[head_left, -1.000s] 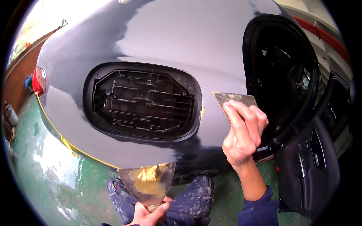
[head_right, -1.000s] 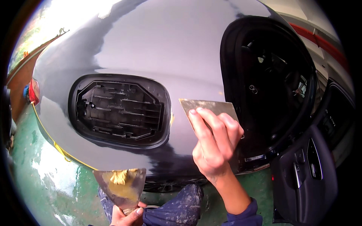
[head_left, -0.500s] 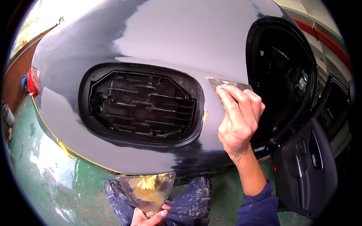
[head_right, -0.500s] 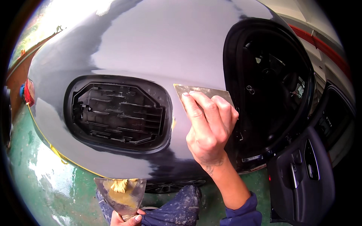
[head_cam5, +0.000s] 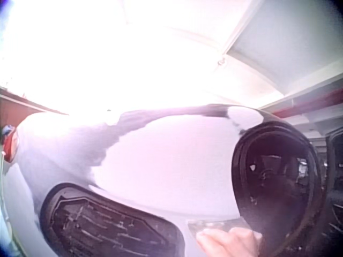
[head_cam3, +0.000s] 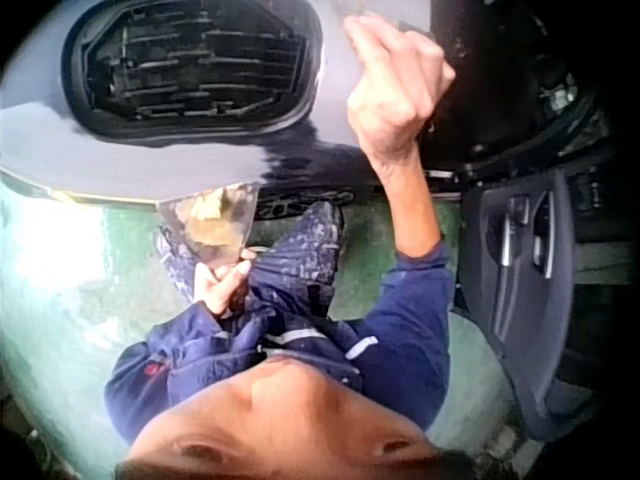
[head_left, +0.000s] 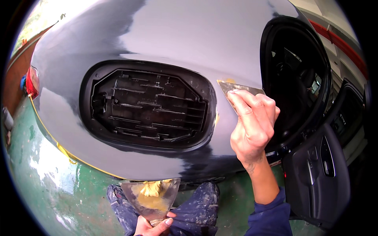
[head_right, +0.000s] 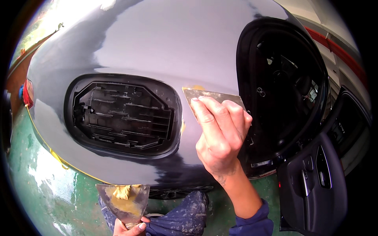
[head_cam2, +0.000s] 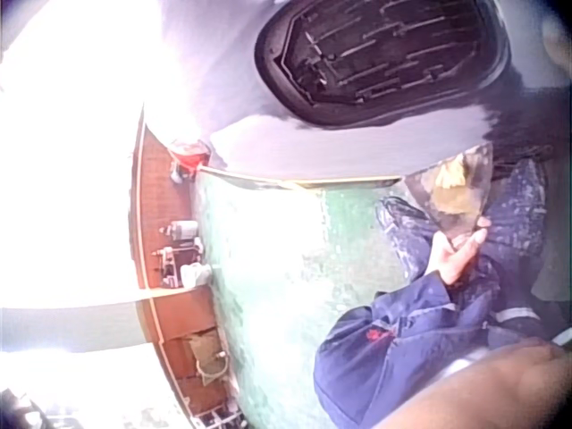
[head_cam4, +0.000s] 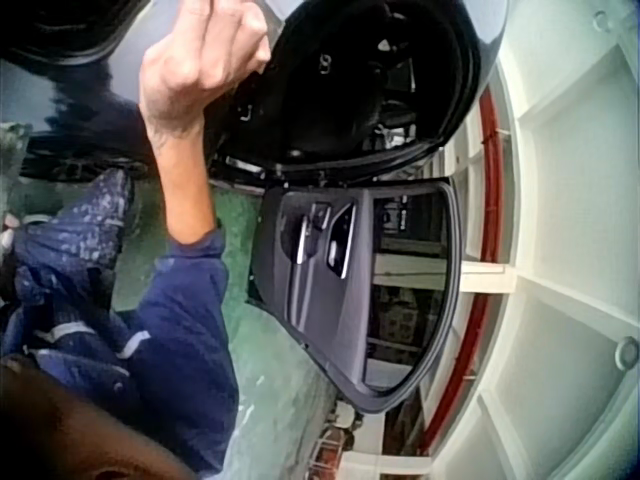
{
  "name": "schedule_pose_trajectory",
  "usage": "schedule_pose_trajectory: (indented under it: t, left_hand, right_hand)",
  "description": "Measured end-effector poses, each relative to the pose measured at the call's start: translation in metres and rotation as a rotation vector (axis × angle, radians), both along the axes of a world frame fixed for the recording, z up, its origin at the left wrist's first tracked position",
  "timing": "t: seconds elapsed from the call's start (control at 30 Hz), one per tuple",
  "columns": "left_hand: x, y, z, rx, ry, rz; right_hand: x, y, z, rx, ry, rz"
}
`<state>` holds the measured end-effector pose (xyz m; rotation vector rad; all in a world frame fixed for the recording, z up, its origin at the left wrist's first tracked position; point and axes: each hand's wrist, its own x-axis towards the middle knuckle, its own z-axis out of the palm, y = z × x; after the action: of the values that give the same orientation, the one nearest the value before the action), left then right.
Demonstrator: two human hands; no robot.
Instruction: The person scoops body filler from a container onto a metal spreader and applies it to the rear bumper of a black car using a yellow sponge and the spreader. The person smooths the filler over the damaged area and continues applying it to the trunk lid.
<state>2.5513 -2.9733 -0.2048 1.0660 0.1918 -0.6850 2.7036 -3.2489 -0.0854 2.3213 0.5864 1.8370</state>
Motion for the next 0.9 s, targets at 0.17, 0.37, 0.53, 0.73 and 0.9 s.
schedule_pose_trajectory:
  t: [0.17, 0.37, 0.53, 0.73, 0.9]
  left_hand:
    - [0.0, 0.002, -0.002, -0.008, -0.016, 0.003]
    - [0.003, 0.001, -0.003, 0.027, 0.039, 0.0]
    - [0.003, 0.002, -0.007, 0.025, -0.02, 0.002]
    - [0.007, 0.003, -0.009, 0.02, -0.015, -0.006]
    - [0.007, 0.002, -0.01, 0.019, -0.021, -0.006]
  right_hand:
    - [0.0, 0.0, 0.009, 0.007, -0.007, 0.021]
    - [-0.002, 0.0, 0.004, 0.003, 0.032, 0.013]
    - [0.002, -0.001, 0.012, 0.011, 0.014, 0.013]
    - [0.0, 0.002, 0.011, 0.024, 0.062, 0.008]
    - [-0.002, 0.001, 0.014, -0.005, 0.049, 0.042]
